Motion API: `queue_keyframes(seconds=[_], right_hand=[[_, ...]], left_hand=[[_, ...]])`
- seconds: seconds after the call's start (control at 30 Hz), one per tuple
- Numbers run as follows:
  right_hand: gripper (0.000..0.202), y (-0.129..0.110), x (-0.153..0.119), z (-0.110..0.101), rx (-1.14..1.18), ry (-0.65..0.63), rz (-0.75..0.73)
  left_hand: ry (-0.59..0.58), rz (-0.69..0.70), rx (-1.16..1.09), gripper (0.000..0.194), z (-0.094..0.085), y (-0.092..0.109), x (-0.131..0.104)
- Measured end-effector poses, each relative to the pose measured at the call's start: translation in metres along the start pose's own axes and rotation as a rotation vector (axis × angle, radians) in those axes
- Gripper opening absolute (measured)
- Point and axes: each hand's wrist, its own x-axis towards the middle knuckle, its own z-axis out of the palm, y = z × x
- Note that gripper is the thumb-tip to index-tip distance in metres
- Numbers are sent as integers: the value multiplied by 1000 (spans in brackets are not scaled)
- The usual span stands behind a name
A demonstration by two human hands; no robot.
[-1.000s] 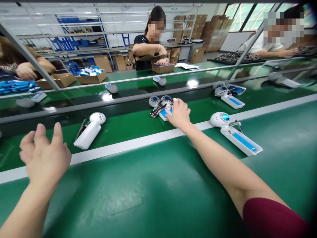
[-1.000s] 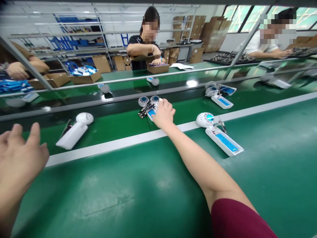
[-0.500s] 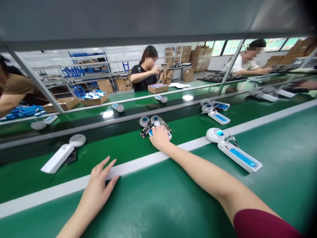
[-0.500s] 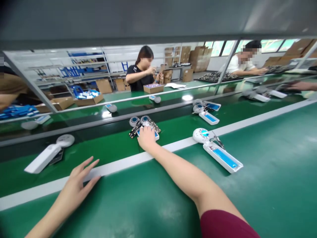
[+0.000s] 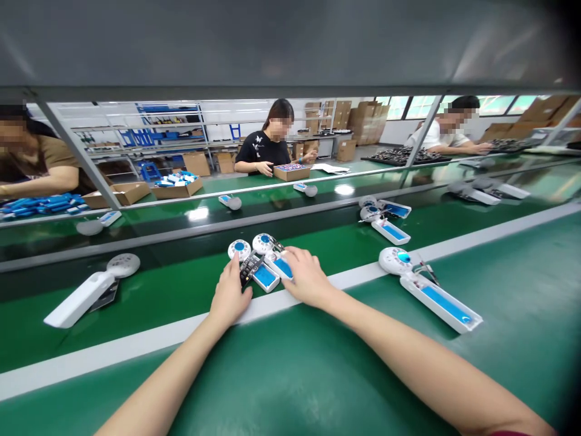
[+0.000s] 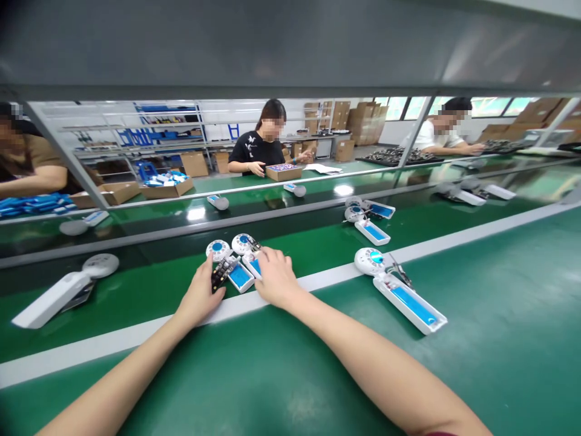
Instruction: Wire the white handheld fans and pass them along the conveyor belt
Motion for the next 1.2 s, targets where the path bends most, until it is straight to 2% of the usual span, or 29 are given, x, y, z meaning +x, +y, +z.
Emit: queue_keyframes(seconds=[0.07,0.17,0.27,0.33,0.47,0.57,0.67,0.7,0.77,0.83,0.87,0.93,1.0,1.1,1.17,1.2], right_hand=[[59,7,5,4,15,-43,80],[65,8,16,18,38,-72,86],[59,8,23,26,46,-38,58],[52,12,19,21,50,-26,38],[43,38,-22,-4,34,12,22],[41,67,-69,-25,-184,158,6],[35,84,-107,-44,-430,210,46],[34,82,-116,-49,-489,222,60],[35,63,-124,-58,-492,254,46],[34,27,-121,-62,-303,252,-55],[32,6,-116,-60,-151,218,-131],[25,-34,-101,-50,78,54,-246],[17,-63,-84,-32,146,-67,-319],[8,-78,-63,-1,267,-158,-335],[7,-74,-55,14,395,-170,-323],[7,-70,-53,18,445,-162,-318]], left_hand=[[23,-44,-9,75,3,-1,11],[62,-132,-38,62,1,-5,24],[47,-211,-119,46,-14,-11,27],[3,-250,-205,42,-30,-13,18],[-87,-310,-392,46,-61,-3,-25],[-160,-350,-633,36,-77,16,-61],[-266,-424,-915,25,-84,33,-85],[-299,-453,-955,25,-84,37,-91],[-352,-494,-953,26,-80,41,-99],[-392,-485,-892,31,-75,42,-103],[-404,-461,-857,33,-73,41,-104],[-399,-389,-727,35,-71,35,-105],[-310,-287,-420,32,-72,27,-104],[15,7,130,23,-76,16,-105],[207,315,330,23,-77,13,-107],[246,457,381,29,-76,14,-108]])
